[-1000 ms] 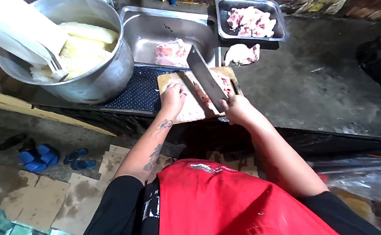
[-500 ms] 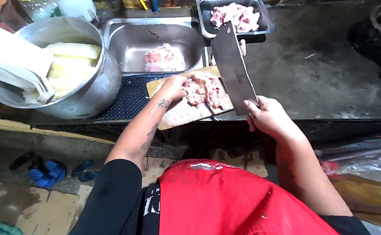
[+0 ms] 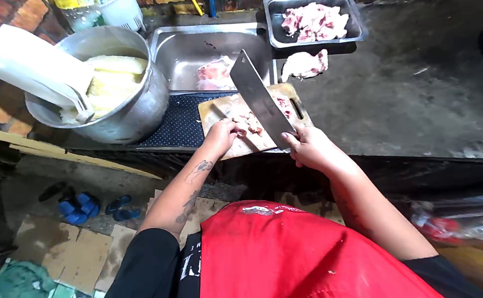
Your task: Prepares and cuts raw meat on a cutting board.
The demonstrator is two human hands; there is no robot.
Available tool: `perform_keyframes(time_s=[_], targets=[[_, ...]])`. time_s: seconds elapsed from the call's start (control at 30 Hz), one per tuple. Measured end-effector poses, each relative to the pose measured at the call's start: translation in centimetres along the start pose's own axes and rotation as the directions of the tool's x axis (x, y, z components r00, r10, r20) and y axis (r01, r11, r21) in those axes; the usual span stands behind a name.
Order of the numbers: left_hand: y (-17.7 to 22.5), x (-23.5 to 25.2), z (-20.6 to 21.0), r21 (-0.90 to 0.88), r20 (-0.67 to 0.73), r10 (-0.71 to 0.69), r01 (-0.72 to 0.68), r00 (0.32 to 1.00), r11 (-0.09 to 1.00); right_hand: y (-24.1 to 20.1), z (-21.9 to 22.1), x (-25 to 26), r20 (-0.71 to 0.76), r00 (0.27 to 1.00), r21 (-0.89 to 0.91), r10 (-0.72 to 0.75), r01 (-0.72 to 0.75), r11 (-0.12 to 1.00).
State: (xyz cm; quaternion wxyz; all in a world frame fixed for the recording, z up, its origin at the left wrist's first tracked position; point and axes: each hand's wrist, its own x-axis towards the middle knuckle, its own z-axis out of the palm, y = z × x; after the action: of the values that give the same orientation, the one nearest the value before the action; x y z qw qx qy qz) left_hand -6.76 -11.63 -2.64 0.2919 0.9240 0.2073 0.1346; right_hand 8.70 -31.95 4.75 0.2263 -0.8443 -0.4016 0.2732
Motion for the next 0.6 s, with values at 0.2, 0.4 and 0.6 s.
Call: perform_keyframes(time_s=[0.2, 0.4, 0.6], targets=[[0.2, -0.8, 1.7, -0.068, -0.158, -0.053, 0.043, 0.986, 0.997, -1.0, 1.1, 0.9, -0.047, 0.997, -0.068, -0.067, 0.064, 0.996], [0.9, -0.9, 1.8, -0.033, -0.094, -0.13, 0.127, 0.987, 0.991, -5.4, 0.4, 1.1, -0.085, 0.984, -0.168, -0.155, 0.14, 0.976], [0.8, -0.8, 2.5, -0.101, -0.16, -0.109, 0.094, 0.981, 0.99, -5.2, 4.7, 4.4, 0.165, 0.984, -0.292, 0.07, -0.019, 0.956]])
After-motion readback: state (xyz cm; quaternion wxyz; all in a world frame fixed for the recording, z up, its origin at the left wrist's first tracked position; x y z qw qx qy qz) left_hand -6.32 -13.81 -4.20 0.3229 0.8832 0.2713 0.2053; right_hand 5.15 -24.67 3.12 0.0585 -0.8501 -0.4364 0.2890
